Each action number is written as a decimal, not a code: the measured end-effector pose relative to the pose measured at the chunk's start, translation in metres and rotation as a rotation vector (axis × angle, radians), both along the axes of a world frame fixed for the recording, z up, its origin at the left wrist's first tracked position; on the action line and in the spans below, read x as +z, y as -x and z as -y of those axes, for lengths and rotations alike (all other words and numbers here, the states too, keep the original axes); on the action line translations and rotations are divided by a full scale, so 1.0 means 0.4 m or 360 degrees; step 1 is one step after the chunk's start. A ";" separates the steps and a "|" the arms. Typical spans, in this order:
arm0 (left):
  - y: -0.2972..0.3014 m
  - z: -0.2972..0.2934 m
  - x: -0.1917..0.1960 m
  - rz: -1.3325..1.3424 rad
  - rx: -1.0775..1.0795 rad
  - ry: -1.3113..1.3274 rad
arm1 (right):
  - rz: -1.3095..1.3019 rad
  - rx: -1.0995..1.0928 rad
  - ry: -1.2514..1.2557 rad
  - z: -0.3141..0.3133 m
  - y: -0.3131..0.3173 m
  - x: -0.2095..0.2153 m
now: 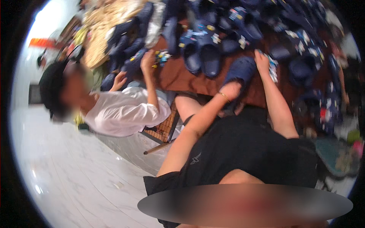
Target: Decorating plastic clogs with small plastic charms.
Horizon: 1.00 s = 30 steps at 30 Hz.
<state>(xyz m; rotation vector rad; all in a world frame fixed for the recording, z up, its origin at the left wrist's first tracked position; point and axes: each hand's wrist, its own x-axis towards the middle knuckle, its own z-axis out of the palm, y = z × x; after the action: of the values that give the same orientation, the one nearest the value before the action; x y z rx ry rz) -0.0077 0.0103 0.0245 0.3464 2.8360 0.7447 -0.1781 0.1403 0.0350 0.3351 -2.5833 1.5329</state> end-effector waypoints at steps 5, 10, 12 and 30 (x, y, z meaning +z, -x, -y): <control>0.001 0.004 -0.020 -0.0285 0.0037 -0.0042 | 0.0607 0.0139 0.0640 -0.122 0.075 -0.011; -0.010 -0.009 0.002 -0.0098 0.0030 -0.0005 | 0.0607 -0.0221 0.0610 -0.220 0.083 -0.005; -0.015 -0.011 -0.009 -0.0140 0.0019 -0.0009 | 0.0582 -0.0249 0.0243 -0.252 0.100 -0.029; -0.030 -0.013 -0.015 -0.0169 0.0063 -0.0020 | -0.0434 -0.0137 -0.0943 -0.156 0.005 -0.040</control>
<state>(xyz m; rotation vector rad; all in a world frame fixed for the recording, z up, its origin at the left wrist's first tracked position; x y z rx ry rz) 0.0044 0.0154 0.0185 0.3422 2.9466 0.7747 -0.1803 0.2026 0.0191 0.4397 -2.7186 0.6098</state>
